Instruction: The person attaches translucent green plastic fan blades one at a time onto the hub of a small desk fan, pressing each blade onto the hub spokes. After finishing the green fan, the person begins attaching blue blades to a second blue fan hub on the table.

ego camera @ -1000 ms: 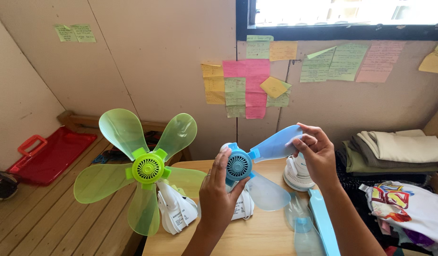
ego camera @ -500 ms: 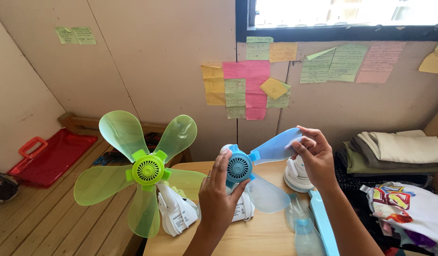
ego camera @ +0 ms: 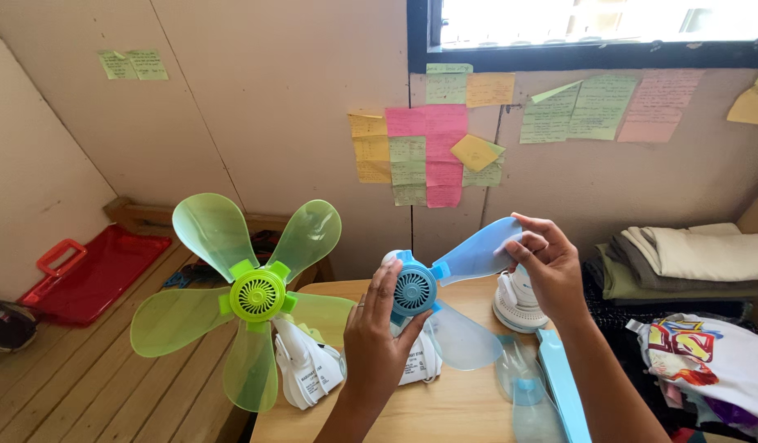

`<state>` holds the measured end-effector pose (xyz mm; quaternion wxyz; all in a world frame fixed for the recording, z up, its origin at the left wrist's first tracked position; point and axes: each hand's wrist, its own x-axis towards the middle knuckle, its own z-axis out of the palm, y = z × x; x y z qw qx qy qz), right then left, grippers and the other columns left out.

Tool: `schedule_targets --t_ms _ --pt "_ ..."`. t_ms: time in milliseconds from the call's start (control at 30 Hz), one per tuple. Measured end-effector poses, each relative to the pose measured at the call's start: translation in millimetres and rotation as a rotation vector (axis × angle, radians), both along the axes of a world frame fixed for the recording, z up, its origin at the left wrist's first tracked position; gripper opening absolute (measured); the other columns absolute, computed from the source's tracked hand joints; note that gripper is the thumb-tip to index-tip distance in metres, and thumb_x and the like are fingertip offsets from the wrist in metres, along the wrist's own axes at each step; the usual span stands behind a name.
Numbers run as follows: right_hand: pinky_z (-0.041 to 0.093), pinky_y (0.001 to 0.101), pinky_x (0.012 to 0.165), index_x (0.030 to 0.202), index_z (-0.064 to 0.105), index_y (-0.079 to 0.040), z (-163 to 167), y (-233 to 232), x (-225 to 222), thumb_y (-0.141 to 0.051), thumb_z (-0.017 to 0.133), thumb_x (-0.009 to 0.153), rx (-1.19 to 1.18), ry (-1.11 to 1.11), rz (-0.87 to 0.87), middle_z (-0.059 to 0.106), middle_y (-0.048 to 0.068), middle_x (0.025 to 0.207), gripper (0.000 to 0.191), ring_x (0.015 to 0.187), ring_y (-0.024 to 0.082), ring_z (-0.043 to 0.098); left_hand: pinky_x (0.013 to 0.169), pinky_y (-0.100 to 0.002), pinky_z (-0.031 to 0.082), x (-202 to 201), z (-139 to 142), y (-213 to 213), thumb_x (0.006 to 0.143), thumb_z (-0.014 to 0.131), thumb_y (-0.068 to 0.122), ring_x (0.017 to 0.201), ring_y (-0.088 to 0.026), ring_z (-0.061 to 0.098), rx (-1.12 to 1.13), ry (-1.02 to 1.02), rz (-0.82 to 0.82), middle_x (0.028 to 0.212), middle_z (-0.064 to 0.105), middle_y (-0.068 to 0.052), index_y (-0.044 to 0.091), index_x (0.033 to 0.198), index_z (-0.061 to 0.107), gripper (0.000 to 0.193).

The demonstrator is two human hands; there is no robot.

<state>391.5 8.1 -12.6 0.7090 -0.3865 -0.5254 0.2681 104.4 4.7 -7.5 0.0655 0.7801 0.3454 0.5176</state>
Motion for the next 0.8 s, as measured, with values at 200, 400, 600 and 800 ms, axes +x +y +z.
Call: schedule_targets --t_ms 200,400,600,800 --pt "0.055 0.0266 0.071 0.137 0.058 -0.002 -10.4 -2.9 -3.0 -0.004 0.067 0.098 0.025 0.044 0.026 0.071 0.01 0.094 0.04 0.081 0.011 0.064 0.085 -0.043 0.05 1.0 -2.6 0.4 0.082 0.084 0.033 0.116 -0.033 0.066 0.024 0.008 0.018 0.146 0.058 -0.016 0.009 0.149 0.047 0.08" --pt "0.056 0.0276 0.067 0.134 0.061 -0.002 -2.9 -1.4 2.8 -0.002 0.068 0.095 -0.035 -0.021 -0.024 0.072 0.012 0.091 0.039 0.079 0.012 0.065 0.086 -0.044 0.051 0.2 -3.4 2.0 0.082 0.085 0.032 0.114 -0.033 0.066 0.007 0.015 -0.001 0.146 0.058 -0.017 0.009 0.15 0.048 0.081" --pt "0.056 0.0273 0.067 0.135 0.062 -0.001 2.5 2.5 6.0 -0.003 0.069 0.095 -0.012 -0.001 0.032 0.073 0.012 0.092 0.04 0.079 0.012 0.066 0.088 -0.045 0.051 -1.1 -2.2 2.7 0.083 0.084 0.032 0.116 -0.035 0.066 0.026 0.018 -0.013 0.145 0.058 -0.018 0.008 0.15 0.047 0.08" --pt "0.057 0.0277 0.068 0.134 0.06 -0.002 -5.0 -1.4 -1.1 -0.004 0.067 0.095 -0.027 0.01 -0.005 0.072 0.011 0.093 0.04 0.084 0.012 0.069 0.085 -0.044 0.05 0.6 -5.2 3.0 0.083 0.083 0.033 0.114 -0.034 0.066 0.018 -0.003 -0.006 0.146 0.056 -0.019 0.007 0.15 0.047 0.081"
